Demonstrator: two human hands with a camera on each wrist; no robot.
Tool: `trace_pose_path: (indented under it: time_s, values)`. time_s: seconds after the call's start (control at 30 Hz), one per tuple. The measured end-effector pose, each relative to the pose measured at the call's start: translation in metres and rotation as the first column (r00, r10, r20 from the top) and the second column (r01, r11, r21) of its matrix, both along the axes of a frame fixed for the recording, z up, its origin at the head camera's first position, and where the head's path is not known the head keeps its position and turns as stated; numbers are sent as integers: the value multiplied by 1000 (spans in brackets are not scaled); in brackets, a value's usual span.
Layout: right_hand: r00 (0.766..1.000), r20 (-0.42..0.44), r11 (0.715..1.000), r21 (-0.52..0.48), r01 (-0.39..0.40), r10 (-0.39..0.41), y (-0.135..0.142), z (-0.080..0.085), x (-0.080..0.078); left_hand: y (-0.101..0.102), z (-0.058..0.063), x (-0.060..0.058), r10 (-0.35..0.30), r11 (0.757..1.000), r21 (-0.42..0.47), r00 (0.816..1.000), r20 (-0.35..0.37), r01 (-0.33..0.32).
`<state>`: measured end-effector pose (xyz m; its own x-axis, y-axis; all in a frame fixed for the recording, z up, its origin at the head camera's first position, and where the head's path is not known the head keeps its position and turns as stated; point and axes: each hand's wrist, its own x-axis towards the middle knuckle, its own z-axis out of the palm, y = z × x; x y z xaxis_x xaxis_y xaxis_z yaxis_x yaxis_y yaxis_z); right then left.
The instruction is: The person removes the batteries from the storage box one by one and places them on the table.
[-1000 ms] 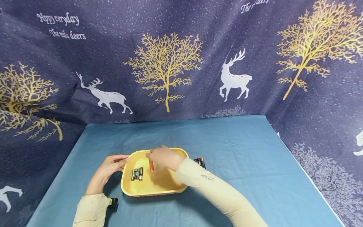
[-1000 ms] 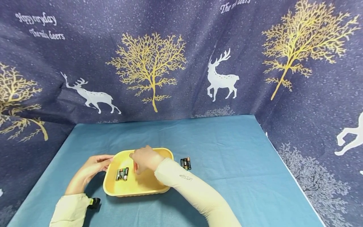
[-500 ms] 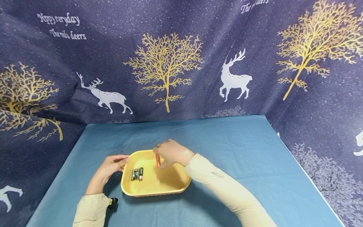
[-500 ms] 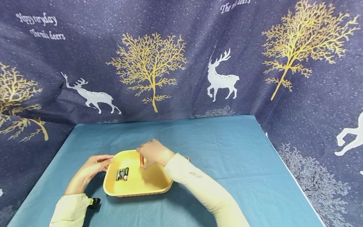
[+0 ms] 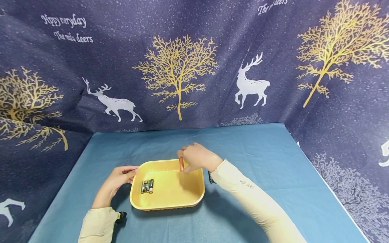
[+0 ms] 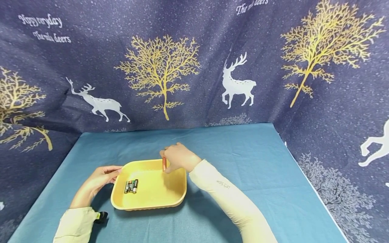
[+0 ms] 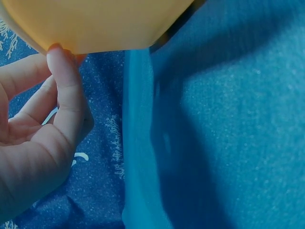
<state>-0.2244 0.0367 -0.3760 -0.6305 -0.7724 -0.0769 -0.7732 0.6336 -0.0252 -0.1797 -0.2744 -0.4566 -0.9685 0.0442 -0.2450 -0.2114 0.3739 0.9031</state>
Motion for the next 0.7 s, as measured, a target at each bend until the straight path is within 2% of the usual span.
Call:
trace_pose_path:
  time_s: [0.27, 0.7]
  values:
    - [998, 47, 998, -39, 39, -37, 18, 2, -3, 0, -2, 0, 1, 1000, 6, 1000, 1, -1]
    - [989, 89, 993, -3, 120, -119, 48, -2, -9, -2, -2, -1, -19, 1000, -9, 1000, -12, 19]
